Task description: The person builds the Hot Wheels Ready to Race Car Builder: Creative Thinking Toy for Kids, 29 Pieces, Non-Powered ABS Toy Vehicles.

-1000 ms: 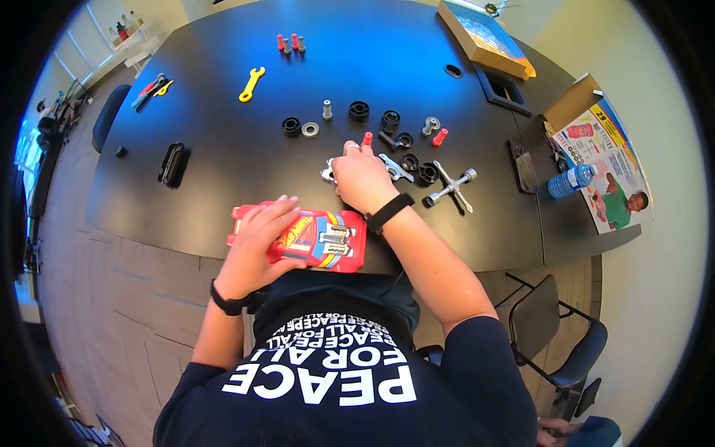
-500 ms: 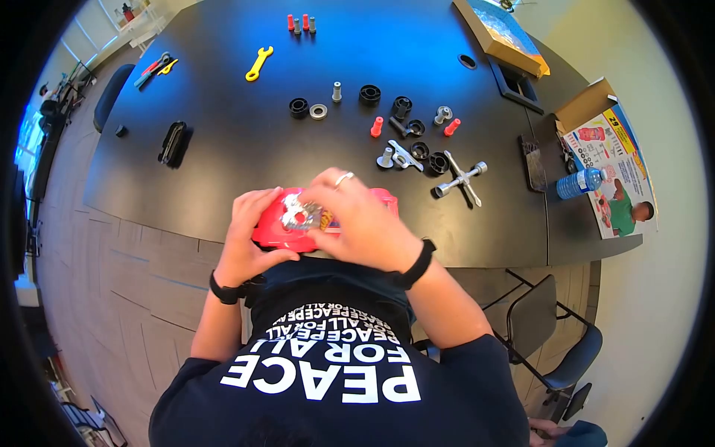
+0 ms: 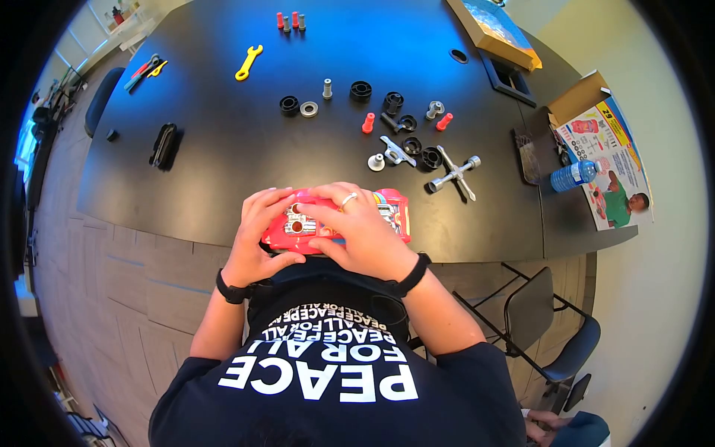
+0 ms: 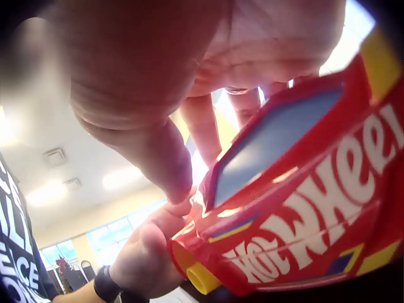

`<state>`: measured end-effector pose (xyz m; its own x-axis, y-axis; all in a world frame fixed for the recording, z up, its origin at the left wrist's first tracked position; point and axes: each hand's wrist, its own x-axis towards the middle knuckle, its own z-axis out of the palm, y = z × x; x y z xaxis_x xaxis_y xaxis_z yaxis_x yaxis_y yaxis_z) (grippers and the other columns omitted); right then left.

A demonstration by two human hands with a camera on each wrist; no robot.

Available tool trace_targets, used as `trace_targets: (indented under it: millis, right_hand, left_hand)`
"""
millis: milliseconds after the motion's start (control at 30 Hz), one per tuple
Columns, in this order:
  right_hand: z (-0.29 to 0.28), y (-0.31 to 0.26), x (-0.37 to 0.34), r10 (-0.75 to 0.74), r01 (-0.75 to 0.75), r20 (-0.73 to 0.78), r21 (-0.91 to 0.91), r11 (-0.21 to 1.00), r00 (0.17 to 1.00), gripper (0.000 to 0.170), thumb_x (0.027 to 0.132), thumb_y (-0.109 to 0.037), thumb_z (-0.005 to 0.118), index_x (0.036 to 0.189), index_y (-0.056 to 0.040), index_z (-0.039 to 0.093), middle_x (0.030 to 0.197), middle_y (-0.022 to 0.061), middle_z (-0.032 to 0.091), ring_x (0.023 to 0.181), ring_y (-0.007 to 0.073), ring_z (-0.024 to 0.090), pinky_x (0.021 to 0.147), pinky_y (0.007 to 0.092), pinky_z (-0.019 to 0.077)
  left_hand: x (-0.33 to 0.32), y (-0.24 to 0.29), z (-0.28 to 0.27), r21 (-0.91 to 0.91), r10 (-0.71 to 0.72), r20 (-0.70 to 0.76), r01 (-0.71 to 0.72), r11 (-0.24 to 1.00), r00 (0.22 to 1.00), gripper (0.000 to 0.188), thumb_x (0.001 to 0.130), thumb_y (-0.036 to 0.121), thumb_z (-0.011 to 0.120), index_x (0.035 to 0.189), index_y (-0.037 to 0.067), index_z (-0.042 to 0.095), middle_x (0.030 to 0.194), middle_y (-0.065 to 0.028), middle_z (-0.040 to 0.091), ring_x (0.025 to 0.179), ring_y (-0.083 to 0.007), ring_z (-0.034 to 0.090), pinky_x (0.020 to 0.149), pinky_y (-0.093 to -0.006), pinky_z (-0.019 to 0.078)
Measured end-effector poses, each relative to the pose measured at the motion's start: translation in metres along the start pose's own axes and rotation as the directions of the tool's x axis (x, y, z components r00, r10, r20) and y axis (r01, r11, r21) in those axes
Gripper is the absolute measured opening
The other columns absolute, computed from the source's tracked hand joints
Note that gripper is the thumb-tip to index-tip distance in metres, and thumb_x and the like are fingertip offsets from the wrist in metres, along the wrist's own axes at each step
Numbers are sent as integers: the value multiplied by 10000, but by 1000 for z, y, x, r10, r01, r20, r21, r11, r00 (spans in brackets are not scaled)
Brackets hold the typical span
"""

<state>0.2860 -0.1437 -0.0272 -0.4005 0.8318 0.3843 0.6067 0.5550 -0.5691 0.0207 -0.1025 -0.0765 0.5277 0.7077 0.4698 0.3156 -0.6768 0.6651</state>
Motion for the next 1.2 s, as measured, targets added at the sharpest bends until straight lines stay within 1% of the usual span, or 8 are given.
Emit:
trace_targets:
  millis: [67,233,467,667,733,1000,1100,1200]
  right_hand:
    - [-12,8,0,11,-7,-30,122,993,999,527,902,-180,874,1406,-109,735,1470,157,656,1375,398,592,1134,509,494]
    - [-67,50,12,184,-201,-87,-291,935,979,509,925,-167,865,1412,-111,728,1486,214,639,1379,438,586,1158,514,508]
    - [-65,120,54,316,-234,136,-424,875,939,576,958,-203,853,1503,-109,694,1554,244,625,1446,453,555,1234,523,445]
    - [-67,101,75,242,-235,30,-155,960,970,516,885,-86,893,1356,-63,685,1289,141,689,1274,376,620,1090,486,515]
    - [-67,68,73,150,-150,-13,2,989,989,342,946,-61,829,1268,-60,715,1034,97,683,979,314,689,944,427,558]
    - [-30,7,59,51,-168,274,423,891,960,232,1111,-108,648,1270,-7,783,995,139,796,833,225,723,773,352,568]
    - [-22,10,65,110,-295,482,327,898,869,239,1103,-98,657,1288,-6,775,979,154,796,818,232,722,764,353,568]
    - [-20,5,67,172,-262,340,242,934,925,231,1096,-93,665,1277,3,772,964,164,792,792,240,710,751,353,565]
  left_hand:
    - [3,-2,-4,1,8,30,-8,1000,1000,1038,709,471,1032,1574,76,619,1609,-138,609,1506,-408,504,1249,-539,404]
    - [9,-15,-10,-43,-5,108,10,999,994,1084,687,518,1041,1572,55,618,1625,-175,593,1483,-407,544,1235,-523,431]
    - [7,-17,-8,-88,-57,83,65,994,995,1129,645,532,1061,1575,69,619,1618,-179,602,1455,-402,578,1214,-499,453]
    - [4,-19,-8,-82,-57,77,63,995,995,1113,656,529,1056,1570,66,622,1596,-169,623,1447,-387,589,1214,-496,440]
    - [5,-19,-9,-82,-58,75,64,995,996,1107,657,531,1054,1562,60,626,1582,-167,631,1440,-384,596,1216,-492,433]
    - [7,-20,-8,-70,-10,73,15,997,997,1068,668,536,1046,1530,49,643,1524,-162,654,1385,-384,615,1186,-497,449]
    - [6,-21,-6,-75,-2,61,7,997,998,1061,672,531,1045,1529,51,645,1521,-162,653,1379,-386,613,1186,-496,449]
    - [4,-19,-6,-74,-11,50,15,997,999,1059,673,529,1044,1531,53,645,1523,-160,652,1378,-386,610,1187,-497,448]
